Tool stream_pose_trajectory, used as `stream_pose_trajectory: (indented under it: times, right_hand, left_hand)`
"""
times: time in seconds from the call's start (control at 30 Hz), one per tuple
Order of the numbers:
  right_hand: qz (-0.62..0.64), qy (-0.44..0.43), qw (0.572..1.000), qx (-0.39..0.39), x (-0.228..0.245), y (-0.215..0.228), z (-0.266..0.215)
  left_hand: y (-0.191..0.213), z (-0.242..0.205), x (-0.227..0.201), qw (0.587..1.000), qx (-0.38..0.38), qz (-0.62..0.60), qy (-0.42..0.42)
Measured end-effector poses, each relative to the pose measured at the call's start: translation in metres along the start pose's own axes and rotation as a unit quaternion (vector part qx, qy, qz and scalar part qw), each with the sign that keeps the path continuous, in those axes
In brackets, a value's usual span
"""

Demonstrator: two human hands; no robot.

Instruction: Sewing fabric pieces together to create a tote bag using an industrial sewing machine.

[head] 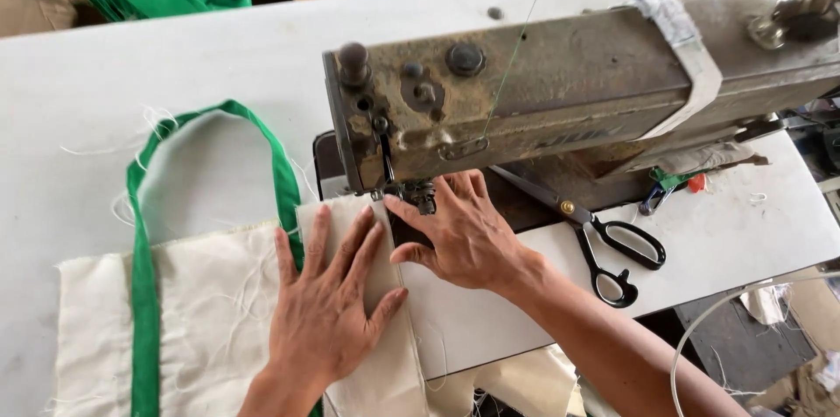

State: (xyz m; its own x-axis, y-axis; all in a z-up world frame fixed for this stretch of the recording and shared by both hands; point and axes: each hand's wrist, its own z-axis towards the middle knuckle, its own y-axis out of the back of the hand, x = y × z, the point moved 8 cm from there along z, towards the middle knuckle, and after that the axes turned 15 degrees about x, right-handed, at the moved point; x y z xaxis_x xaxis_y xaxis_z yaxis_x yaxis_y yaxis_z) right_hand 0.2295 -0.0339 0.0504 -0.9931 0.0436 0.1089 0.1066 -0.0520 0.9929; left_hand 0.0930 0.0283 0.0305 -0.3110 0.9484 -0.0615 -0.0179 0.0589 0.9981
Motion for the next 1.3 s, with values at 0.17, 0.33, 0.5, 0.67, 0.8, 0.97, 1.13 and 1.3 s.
stream_pose_trajectory:
  times: [0.17, 0.33, 0.5, 0.67, 0.8, 0.97, 1.13, 1.3]
  right_hand:
    - [-0.004, -0.020, 1.000, 0.012, -0.005, -0.007, -0.001]
    - [-0.012, -0.047, 0.999, -0.024, -0.010, -0.004, 0.006]
    - [0.016, -0.003, 0.997, 0.071, -0.011, -0.023, 0.014]
    - [-0.078, -0.044, 0.994, 0.069, 0.003, -0.002, 0.008]
    - [-0.108, -0.080, 0.987, 0.090, 0.001, -0.014, 0.002]
    - [-0.111, -0.087, 0.984, 0.111, 0.005, -0.007, 0.004]
    - [0.001, -0.132, 0.983, 0.125, -0.033, 0.024, -0.058]
    - [-0.155, -0.224, 0.941, -0.201, -0.110, 0.087, -0.179]
  left_hand:
    - [0.000, 0.003, 0.001, 0.999, 0.017, -0.036, 0.006]
    - [-0.003, 0.005, 0.003, 0.999, 0.031, -0.042, 0.000]
    - [-0.003, 0.008, 0.003, 0.998, 0.035, -0.056, 0.006]
    - [-0.005, 0.007, 0.004, 0.998, 0.028, -0.052, 0.008]
    - [-0.002, 0.009, 0.004, 0.998, 0.024, -0.057, 0.007]
    - [-0.006, 0.007, 0.004, 0.998, 0.042, -0.053, 0.011]
    - [-0.002, 0.009, 0.006, 0.998, 0.021, -0.056, 0.007]
    - [-0.001, 0.007, 0.005, 0.998, 0.017, -0.058, -0.001]
